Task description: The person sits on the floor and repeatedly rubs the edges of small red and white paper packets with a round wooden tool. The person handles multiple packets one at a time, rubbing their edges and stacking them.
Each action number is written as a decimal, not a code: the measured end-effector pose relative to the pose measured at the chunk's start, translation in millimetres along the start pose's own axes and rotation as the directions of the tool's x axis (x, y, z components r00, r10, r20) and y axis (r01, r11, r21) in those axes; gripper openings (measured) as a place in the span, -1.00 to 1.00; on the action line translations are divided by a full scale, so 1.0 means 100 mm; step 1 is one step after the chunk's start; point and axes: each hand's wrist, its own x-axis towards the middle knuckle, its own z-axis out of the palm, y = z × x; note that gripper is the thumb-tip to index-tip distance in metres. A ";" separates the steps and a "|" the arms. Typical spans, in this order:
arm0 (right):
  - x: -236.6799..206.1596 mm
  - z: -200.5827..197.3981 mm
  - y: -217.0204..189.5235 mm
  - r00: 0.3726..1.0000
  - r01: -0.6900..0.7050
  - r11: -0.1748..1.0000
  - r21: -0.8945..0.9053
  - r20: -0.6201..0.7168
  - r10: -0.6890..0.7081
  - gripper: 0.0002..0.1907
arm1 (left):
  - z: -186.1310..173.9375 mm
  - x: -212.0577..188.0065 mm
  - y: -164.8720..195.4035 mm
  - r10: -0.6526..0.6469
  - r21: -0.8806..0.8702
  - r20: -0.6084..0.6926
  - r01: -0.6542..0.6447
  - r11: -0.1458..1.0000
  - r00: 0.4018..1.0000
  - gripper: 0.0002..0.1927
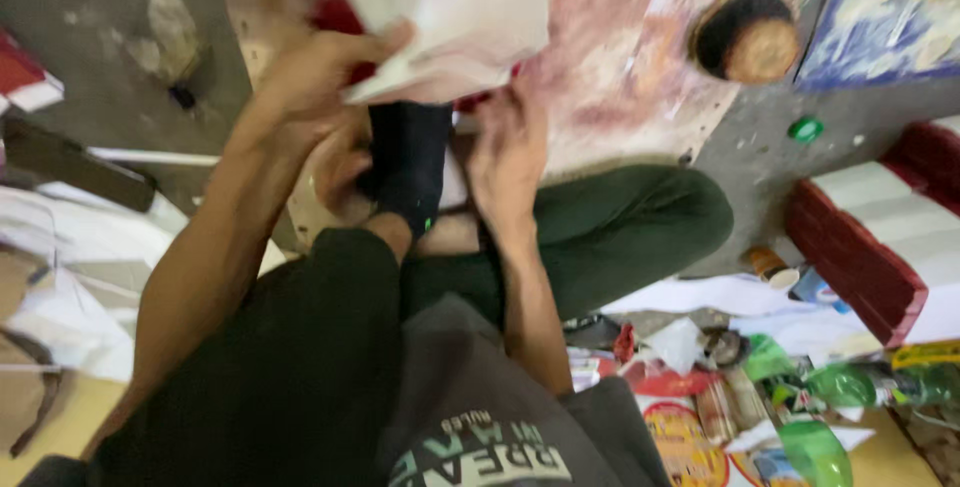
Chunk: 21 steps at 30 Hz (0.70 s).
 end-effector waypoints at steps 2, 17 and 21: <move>-0.01 -0.01 0.03 0.981 -0.195 0.974 0.114 0.002 0.196 -0.73 | 0.15 0.03 -0.10 0.104 0.448 0.035 -0.108 0.888 0.994 -0.51; -0.02 -0.08 0.03 0.979 0.200 0.979 -0.026 0.032 -0.199 -0.68 | -0.06 0.04 -0.06 -0.100 -0.185 -0.271 0.050 0.982 0.957 -0.41; 0.00 -0.04 0.06 0.993 0.008 0.999 0.037 -0.122 -0.003 -0.72 | 0.06 0.11 -0.26 0.303 0.497 0.029 -0.276 0.823 0.953 -0.34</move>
